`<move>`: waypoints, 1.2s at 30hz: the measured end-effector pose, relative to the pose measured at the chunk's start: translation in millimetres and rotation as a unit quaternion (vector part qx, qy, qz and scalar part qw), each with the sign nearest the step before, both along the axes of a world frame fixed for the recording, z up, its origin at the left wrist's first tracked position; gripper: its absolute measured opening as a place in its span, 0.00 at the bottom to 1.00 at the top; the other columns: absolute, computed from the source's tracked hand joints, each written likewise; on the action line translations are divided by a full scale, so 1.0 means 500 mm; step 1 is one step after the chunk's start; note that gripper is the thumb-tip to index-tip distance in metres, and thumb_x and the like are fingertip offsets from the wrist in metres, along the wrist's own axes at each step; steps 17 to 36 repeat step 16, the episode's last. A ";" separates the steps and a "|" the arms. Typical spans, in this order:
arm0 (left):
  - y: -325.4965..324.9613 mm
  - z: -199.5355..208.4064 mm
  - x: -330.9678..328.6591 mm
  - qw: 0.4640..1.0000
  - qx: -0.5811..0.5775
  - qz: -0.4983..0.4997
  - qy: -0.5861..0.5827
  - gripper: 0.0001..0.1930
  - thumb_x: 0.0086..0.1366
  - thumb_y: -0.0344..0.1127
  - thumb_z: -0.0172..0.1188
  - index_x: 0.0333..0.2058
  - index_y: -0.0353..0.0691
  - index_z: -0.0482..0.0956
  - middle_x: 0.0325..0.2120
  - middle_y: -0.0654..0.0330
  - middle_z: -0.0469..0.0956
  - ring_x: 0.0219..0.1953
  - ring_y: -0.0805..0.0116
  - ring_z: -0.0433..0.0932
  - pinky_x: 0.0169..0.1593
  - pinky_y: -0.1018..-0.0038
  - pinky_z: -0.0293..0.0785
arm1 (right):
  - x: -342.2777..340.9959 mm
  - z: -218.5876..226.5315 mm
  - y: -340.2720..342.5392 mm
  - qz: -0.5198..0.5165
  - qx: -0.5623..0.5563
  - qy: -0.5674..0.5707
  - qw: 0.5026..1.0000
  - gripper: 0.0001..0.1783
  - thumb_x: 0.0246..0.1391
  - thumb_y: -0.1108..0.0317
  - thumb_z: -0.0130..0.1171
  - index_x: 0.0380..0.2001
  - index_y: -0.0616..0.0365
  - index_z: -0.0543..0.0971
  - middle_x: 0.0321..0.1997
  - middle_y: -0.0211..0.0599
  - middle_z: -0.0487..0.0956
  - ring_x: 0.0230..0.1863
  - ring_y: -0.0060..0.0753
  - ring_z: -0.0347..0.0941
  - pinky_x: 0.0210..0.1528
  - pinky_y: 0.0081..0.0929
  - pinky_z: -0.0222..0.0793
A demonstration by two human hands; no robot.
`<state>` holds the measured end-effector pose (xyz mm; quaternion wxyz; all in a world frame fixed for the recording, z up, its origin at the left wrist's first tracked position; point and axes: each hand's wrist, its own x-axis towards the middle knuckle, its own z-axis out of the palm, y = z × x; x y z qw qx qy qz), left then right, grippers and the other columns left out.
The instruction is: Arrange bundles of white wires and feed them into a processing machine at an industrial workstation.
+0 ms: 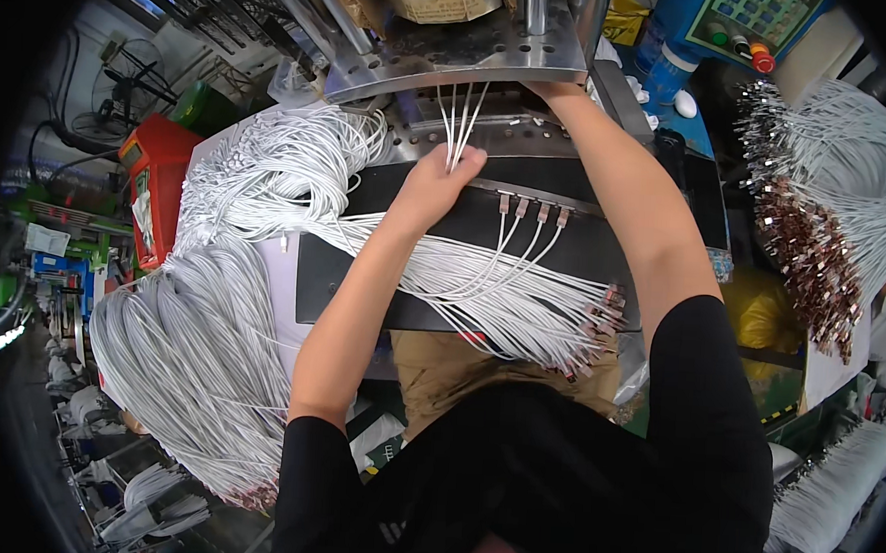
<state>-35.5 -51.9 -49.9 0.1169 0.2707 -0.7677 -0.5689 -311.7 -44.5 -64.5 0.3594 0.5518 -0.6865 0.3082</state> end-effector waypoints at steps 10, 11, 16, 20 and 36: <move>-0.238 0.187 0.314 0.838 -0.372 0.372 -0.145 0.30 0.75 0.54 0.45 0.27 0.33 0.81 0.21 0.49 0.78 0.26 0.63 0.76 0.33 0.66 0.69 | 0.000 -0.076 0.038 0.118 0.072 -0.324 0.936 0.18 0.55 0.54 0.63 0.44 0.53 0.81 0.44 0.44 0.81 0.53 0.52 0.73 0.52 0.42 0.69; -0.237 0.156 0.331 0.849 -0.339 0.348 -0.207 0.31 0.75 0.54 0.45 0.27 0.31 0.81 0.20 0.47 0.77 0.25 0.59 0.77 0.33 0.65 0.69 | 0.050 -0.044 0.082 0.099 0.094 -0.328 0.935 0.18 0.58 0.55 0.62 0.46 0.53 0.80 0.42 0.44 0.80 0.51 0.50 0.73 0.51 0.40 0.69; 0.037 0.029 0.198 0.872 -0.486 -0.040 0.044 0.11 0.70 0.37 0.56 0.37 0.35 0.81 0.32 0.56 0.80 0.39 0.63 0.77 0.46 0.64 0.73 | 0.141 -0.011 0.257 -0.007 0.267 -0.202 0.942 0.18 0.59 0.55 0.62 0.48 0.53 0.81 0.44 0.46 0.79 0.53 0.50 0.72 0.53 0.40 0.69; 0.037 0.029 0.198 0.872 -0.486 -0.040 0.044 0.11 0.70 0.37 0.56 0.37 0.35 0.81 0.32 0.56 0.80 0.39 0.63 0.77 0.46 0.64 0.73 | 0.141 -0.011 0.257 -0.007 0.267 -0.202 0.942 0.18 0.59 0.55 0.62 0.48 0.53 0.81 0.44 0.46 0.79 0.53 0.50 0.72 0.53 0.40 0.69; 0.037 0.029 0.198 0.872 -0.486 -0.040 0.044 0.11 0.70 0.37 0.56 0.37 0.35 0.81 0.32 0.56 0.80 0.39 0.63 0.77 0.46 0.64 0.73 | 0.141 -0.011 0.257 -0.007 0.267 -0.202 0.942 0.18 0.59 0.55 0.62 0.48 0.53 0.81 0.44 0.46 0.79 0.53 0.50 0.72 0.53 0.40 0.69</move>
